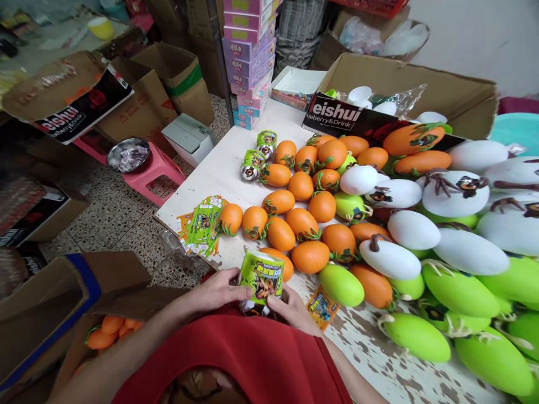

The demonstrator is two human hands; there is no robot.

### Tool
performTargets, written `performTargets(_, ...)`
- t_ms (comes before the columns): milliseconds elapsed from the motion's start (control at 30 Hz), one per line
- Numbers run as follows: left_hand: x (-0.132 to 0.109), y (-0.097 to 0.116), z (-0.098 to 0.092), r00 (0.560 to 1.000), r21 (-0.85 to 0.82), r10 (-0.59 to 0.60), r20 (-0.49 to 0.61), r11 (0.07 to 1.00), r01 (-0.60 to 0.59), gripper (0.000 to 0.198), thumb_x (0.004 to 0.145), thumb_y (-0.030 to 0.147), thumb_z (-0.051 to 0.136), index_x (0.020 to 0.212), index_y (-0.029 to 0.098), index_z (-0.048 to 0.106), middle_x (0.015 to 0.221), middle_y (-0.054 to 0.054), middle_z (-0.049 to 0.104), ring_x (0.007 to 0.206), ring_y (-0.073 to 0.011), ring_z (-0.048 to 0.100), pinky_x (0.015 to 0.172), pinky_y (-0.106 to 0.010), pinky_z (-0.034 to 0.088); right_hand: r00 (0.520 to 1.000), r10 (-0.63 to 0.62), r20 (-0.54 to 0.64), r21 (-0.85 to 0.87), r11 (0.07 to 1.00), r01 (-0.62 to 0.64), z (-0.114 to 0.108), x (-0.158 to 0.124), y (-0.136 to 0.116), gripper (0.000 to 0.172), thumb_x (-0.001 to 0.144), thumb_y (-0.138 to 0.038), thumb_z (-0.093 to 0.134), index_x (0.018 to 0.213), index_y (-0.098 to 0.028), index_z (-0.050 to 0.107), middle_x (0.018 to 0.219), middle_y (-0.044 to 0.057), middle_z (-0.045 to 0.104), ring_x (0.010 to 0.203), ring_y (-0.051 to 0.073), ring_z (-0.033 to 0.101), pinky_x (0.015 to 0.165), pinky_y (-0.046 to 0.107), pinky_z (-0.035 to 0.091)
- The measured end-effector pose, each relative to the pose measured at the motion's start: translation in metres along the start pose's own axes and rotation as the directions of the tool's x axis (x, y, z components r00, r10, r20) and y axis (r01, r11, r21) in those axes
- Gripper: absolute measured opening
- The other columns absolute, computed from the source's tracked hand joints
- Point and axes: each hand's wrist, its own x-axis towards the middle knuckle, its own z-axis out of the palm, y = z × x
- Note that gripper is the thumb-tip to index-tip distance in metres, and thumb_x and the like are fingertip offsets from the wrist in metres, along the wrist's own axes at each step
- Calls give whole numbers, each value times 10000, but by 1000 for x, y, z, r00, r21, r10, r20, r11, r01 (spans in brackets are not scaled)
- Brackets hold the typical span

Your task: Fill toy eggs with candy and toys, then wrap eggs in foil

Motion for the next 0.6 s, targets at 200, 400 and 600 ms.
performTargets(200, 0, -14, 0, 1000, -39, -9, 18, 999, 10, 687, 762, 644, 674, 1216, 132, 622, 1190, -116, 683, 1130, -316, 600, 930, -359, 465, 999, -15, -50, -59, 998, 12, 1, -2, 0, 593, 626, -526, 849, 1085, -180, 701, 1092, 109, 736, 1062, 336, 645, 1020, 505, 428)
performTargets(400, 16, -13, 7, 998, -222, 19, -56, 975, -31, 740, 768, 595, 700, 1378, 238, 481, 1239, -112, 645, 1080, -278, 624, 778, -331, 522, 984, -52, -169, 26, 998, 58, 8, 18, -14, 557, 606, -486, 862, 1044, -178, 711, 1049, 107, 745, 1014, 342, 661, 928, 472, 502)
performTargets(600, 50, 35, -8, 956, -325, 99, -274, 927, -189, 633, 719, 443, 785, 1267, 193, 590, 1110, -97, 706, 984, -259, 660, 803, -338, 529, 974, -129, -188, 26, 990, 136, 22, 66, -53, 528, 680, -497, 827, 1094, -198, 695, 1108, 90, 721, 1053, 310, 638, 981, 451, 483)
